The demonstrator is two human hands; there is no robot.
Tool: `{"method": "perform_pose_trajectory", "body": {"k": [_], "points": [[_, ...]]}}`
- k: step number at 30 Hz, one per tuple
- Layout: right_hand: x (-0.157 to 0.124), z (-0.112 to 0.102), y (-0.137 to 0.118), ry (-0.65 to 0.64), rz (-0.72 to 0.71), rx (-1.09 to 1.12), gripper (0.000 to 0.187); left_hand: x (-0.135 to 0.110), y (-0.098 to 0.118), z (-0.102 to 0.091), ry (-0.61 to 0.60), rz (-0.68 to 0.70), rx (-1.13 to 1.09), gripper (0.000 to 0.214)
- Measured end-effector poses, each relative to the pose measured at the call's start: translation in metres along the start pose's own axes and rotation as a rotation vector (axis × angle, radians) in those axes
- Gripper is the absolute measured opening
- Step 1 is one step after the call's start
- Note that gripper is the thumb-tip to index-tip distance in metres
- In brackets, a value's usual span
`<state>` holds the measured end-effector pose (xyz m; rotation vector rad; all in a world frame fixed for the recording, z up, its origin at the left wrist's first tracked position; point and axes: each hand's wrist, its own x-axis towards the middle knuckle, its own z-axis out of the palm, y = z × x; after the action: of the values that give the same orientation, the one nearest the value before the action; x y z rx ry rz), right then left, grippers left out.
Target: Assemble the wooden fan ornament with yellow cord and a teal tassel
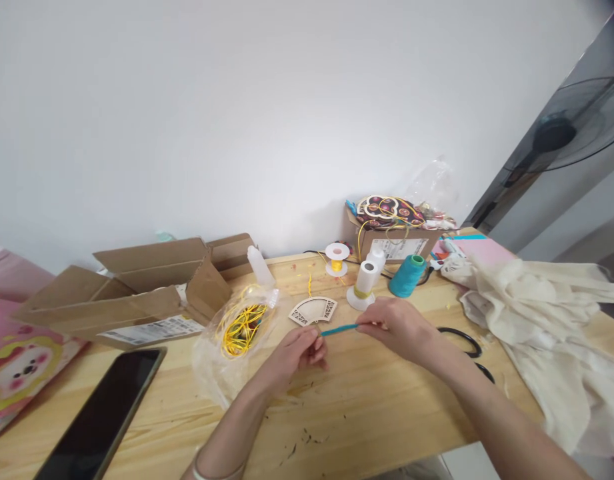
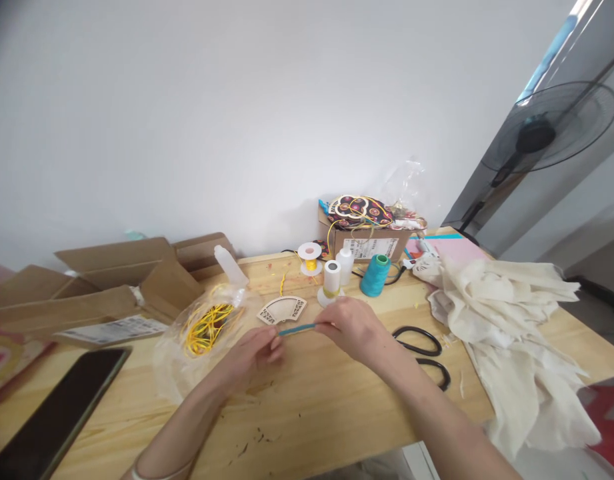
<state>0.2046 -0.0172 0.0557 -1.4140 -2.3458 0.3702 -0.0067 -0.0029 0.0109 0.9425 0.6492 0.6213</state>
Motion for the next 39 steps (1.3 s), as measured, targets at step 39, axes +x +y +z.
{"method": "perform_pose_trajectory", "body": {"k": [39], "points": [[0.004,0.056,-0.048,0.445,0.544,1.342,0.022,-0.01,0.016,0.006,0.045,0.135,0.677,0.035]]}}
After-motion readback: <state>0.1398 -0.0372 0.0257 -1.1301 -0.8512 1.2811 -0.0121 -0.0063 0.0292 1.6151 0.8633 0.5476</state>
